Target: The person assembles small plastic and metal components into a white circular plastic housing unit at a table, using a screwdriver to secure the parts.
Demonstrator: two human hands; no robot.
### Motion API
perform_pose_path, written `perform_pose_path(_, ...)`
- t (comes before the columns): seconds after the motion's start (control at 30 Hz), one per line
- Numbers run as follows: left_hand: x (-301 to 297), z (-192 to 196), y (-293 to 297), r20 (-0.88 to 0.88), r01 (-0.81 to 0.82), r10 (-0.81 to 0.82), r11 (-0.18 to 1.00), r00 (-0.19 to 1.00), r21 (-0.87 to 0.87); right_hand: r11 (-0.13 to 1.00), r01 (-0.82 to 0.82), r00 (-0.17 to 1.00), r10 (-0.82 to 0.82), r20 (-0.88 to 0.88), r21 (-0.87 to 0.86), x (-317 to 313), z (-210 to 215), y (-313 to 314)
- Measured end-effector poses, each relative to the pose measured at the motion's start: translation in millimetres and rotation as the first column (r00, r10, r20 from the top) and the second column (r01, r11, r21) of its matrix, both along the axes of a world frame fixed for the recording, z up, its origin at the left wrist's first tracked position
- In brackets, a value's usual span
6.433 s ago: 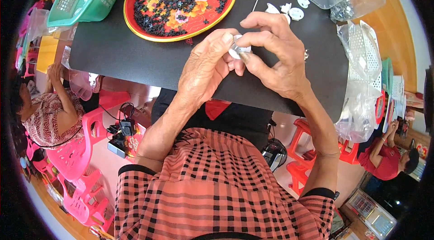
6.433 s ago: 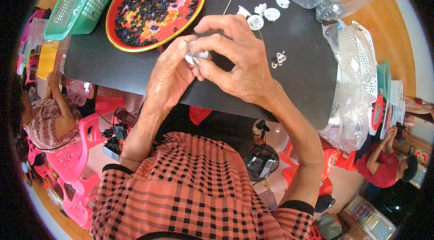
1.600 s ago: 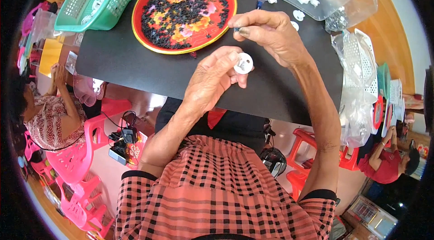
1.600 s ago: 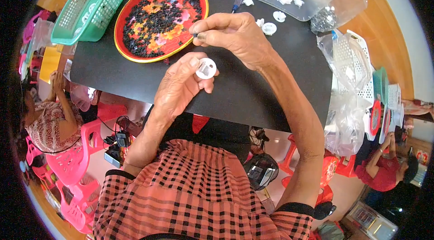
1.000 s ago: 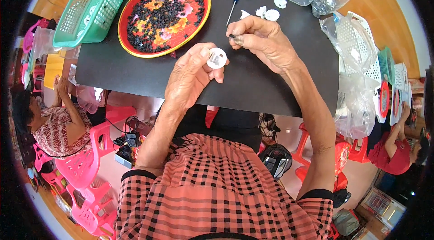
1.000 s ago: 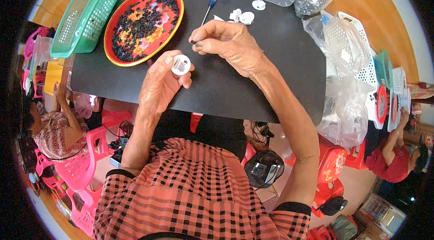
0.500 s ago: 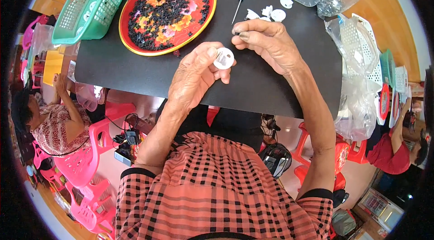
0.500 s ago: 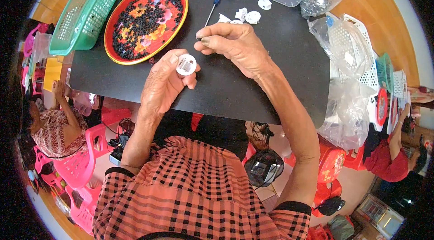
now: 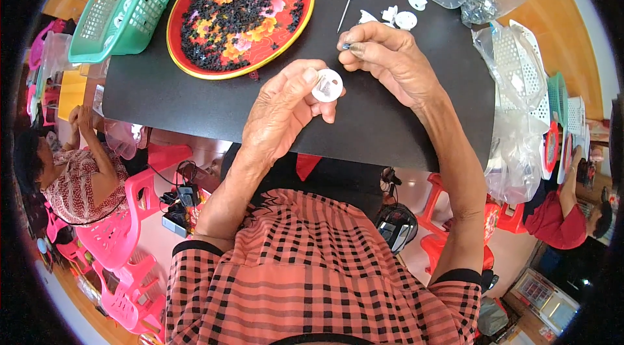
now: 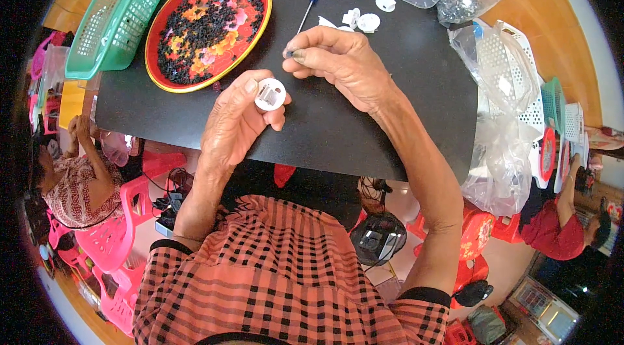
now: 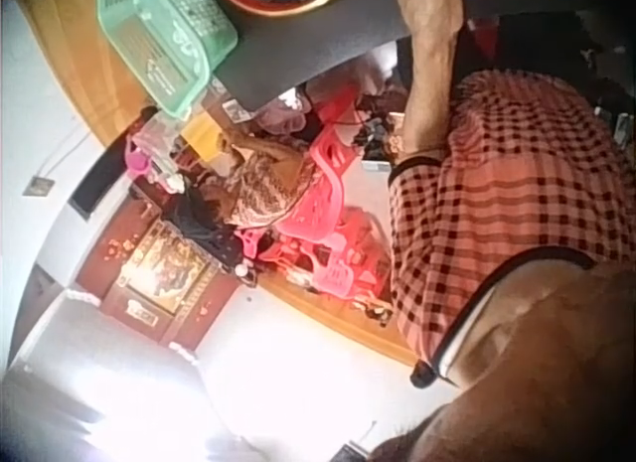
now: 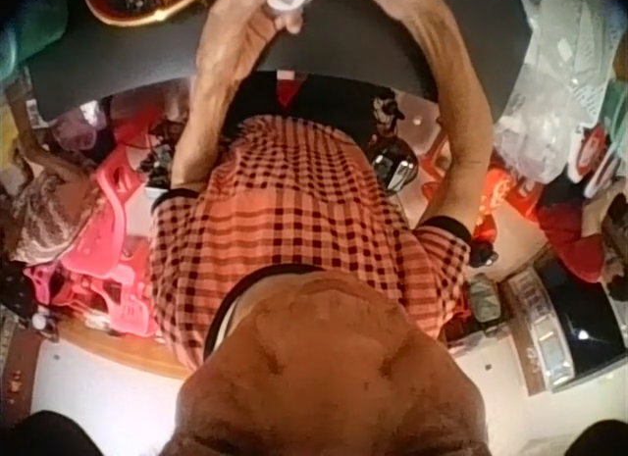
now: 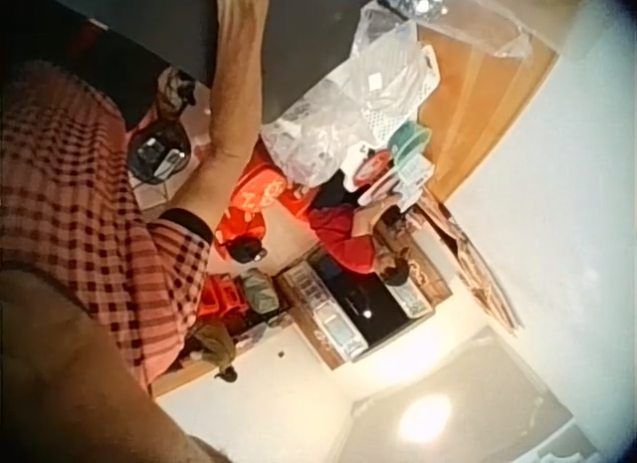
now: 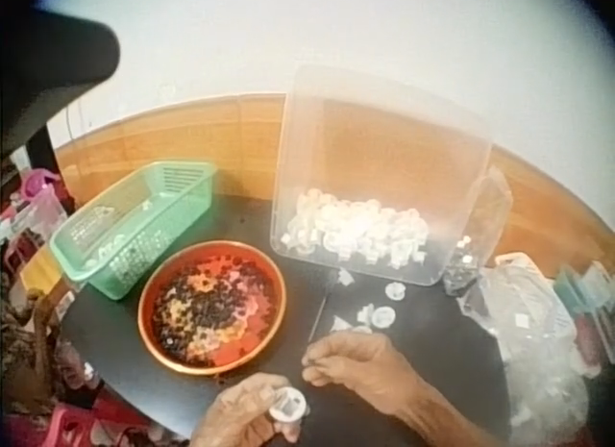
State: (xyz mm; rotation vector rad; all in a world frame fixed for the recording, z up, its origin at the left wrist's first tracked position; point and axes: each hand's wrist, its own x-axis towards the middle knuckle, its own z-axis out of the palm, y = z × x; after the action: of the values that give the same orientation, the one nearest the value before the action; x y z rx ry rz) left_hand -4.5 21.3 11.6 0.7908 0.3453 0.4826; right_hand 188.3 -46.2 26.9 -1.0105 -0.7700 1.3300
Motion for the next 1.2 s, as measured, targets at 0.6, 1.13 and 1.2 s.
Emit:
perform_pose_path(0.6, -4, 0, 2, 0.118, -0.020, 0.037, 0.989, 0.992, -0.144, 0.993, 0.108, 0.978, -0.115, 0.175, 0.050, 0, -2, 0)
perform_pose_path(1.13, -41, 4, -4, -0.079, -0.126, 0.132, 0.989, 0.988, 0.074, 0.998, 0.048, 0.770, -0.067, 0.635, 0.046, -3, 22, -14)
perform_pose_path(1.2, -41, 1, 0, 0.036, -0.131, 0.134, 0.988, 0.990, -0.085, 0.999, 0.033, 0.718, -0.032, 0.695, 0.011, -8, 23, -23)
